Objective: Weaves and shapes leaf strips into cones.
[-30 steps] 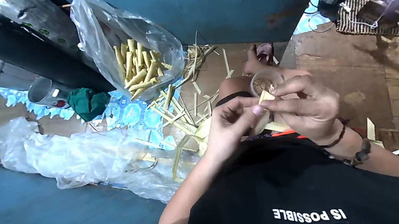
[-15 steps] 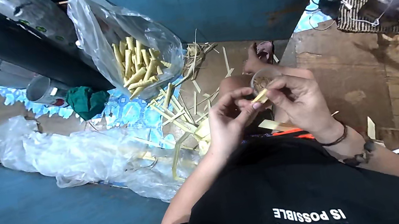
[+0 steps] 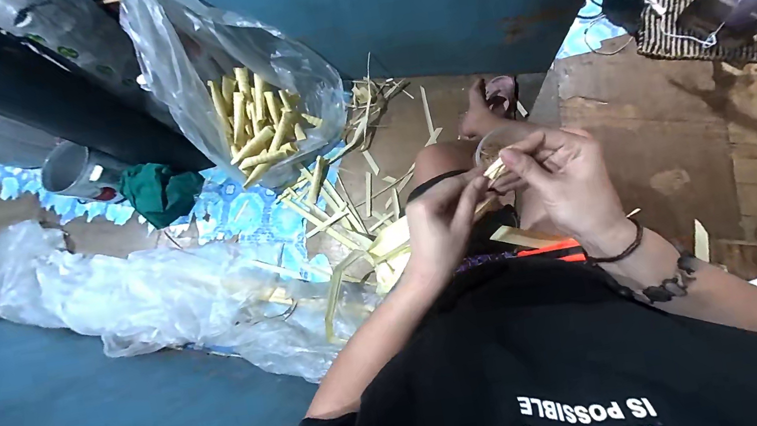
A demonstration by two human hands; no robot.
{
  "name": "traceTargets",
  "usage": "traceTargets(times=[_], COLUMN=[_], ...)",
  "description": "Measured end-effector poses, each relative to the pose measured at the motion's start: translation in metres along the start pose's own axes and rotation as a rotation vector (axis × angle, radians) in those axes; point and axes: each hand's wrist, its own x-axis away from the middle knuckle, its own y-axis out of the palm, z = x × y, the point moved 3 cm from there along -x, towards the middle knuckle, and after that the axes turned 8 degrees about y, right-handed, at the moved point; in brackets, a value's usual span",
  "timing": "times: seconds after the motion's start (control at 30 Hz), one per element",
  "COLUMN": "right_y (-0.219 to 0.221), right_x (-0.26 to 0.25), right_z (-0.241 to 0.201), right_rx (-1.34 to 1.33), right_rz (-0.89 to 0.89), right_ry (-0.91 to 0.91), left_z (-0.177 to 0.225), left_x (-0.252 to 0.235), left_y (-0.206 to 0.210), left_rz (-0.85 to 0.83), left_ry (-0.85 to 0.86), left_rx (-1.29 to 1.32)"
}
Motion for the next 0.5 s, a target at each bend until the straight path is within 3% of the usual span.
traceTargets(times=[0.1, 0.17, 0.23, 0.3, 0.4, 0.47, 0.5], right_y=[0.005, 0.005, 0.001, -0.006, -0.007, -0.004, -0.002], right_x=[0.010, 0.015, 0.015, 0.009, -0.001, -0.005, -0.004], right_z=[-0.009, -0.010, -0.010, -0.007, -0.016, -0.022, -0.025], right_rx=[0.400, 0.648, 0.761, 0.655, 0.428, 0.420, 0.453], right_rz=[0.041, -0.023, -0.100, -0.122, -0.078, 0.005, 0.041], right_ry=[-0.527, -0.866, -1.006, -0.986, -0.741, -0.586, -0.596], left_z=[0.002, 0.008, 0.018, 0.029, 0.032, 0.029, 0.026], left_x=[-0.005, -0.007, -0.006, -0.006, -0.010, -0.012, -0.013], left_y=[-0.007, -0.008, -0.010, -0.012, -0.016, -0.016, -0.016], left_rz=[0.062, 0.075, 0.064, -0.017, -0.084, -0.043, 0.022], left_ry=[-0.298, -0.300, -0.281, -0.268, -0.171, -0.099, -0.067], left_rx=[0.302, 0.320, 0.385, 0.501, 0.436, 0.319, 0.260])
